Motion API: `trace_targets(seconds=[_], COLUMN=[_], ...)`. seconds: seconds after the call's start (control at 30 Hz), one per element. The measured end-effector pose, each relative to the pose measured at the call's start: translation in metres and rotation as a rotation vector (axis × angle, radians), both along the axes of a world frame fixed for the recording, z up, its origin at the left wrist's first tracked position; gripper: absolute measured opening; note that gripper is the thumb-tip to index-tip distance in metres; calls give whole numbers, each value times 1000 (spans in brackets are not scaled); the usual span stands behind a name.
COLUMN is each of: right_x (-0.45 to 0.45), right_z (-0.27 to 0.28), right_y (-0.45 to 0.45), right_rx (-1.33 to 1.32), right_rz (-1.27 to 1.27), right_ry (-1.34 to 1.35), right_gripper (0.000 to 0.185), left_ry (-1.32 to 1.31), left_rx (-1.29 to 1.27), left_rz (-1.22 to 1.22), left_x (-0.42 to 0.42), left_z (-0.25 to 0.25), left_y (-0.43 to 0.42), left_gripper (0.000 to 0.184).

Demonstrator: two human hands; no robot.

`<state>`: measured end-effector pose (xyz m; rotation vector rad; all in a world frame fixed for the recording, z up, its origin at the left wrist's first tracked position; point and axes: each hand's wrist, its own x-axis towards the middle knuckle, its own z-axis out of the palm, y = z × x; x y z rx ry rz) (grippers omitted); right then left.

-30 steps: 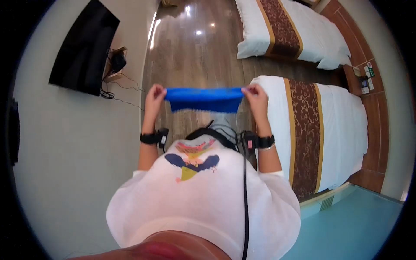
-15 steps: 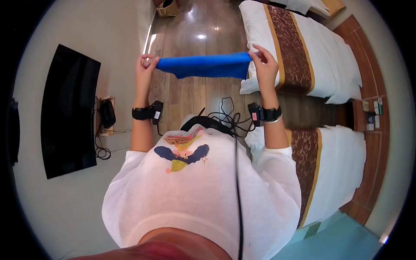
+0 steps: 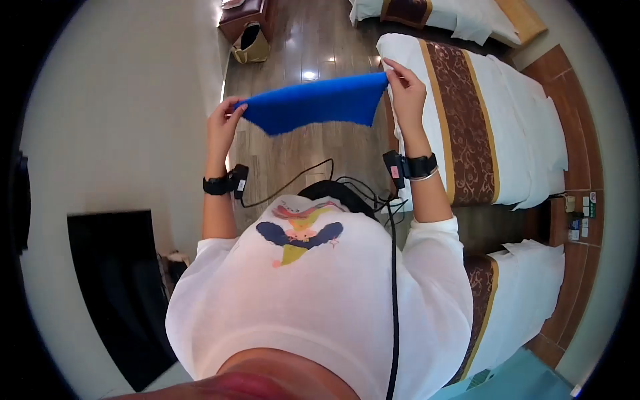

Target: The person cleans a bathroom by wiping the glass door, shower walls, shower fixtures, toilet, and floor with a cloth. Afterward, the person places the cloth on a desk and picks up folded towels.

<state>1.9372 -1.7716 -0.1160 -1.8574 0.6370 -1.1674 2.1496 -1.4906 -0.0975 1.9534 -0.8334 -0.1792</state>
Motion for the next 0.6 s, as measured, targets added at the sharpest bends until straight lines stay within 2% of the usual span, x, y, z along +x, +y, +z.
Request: trace_targets(seconds=[0.03, 0.07, 0.1, 0.13, 0.2, 0.27, 0.33, 0.37, 0.4, 0.47, 0.5, 0.53, 0.57, 0.6], right_x=[12, 18, 30, 40, 69, 100, 125, 147, 167, 210, 232, 255, 277, 300], right_z=[-2, -3, -3, -5, -12, -18, -14, -23, -18, -6, -2, 1, 3, 6], right_y=[-14, -25, -38, -50, -86, -122, -145, -170, -188, -216, -232, -251, -267, -283], right_rx=[132, 260, 391, 400, 514, 426, 368, 225, 219, -102, -134, -141, -196, -257], right_rz=[73, 143, 175, 161, 224, 231, 355, 265, 263, 80, 77, 88, 140, 193], right_ry=[-72, -145, -190, -186, -192, -122, -84, -4, 0, 226, 240, 238, 235, 231], right_gripper=[17, 17, 18, 18, 24, 30, 36, 36, 36, 29, 19, 19, 16, 14], left_ry=[-132, -121, -25, 66, 101, 128, 162, 179, 197, 279, 251, 228, 105, 105], left_rx=[40, 55, -39, -136, -164, -242, -252, -203, -157, -230, -160, -85, -85, -92], left_rz=[-11, -24, -63, -100, -142, -128, -165, -175, -184, -155, -155, -151, -173, -152], left_x=[21, 35, 52, 68, 110, 149, 179, 199, 216, 248, 270, 291, 310, 325], left_z=[-2, -1, 0, 0, -7, -12, -9, -8, -5, -8, -10, -11, -13, -11], left_y=[-19, -36, -59, -78, -122, -161, -177, -192, -211, -242, -255, -266, -276, -284], left_gripper=[18, 18, 19, 20, 22, 24, 25, 28, 30, 33, 31, 30, 27, 27])
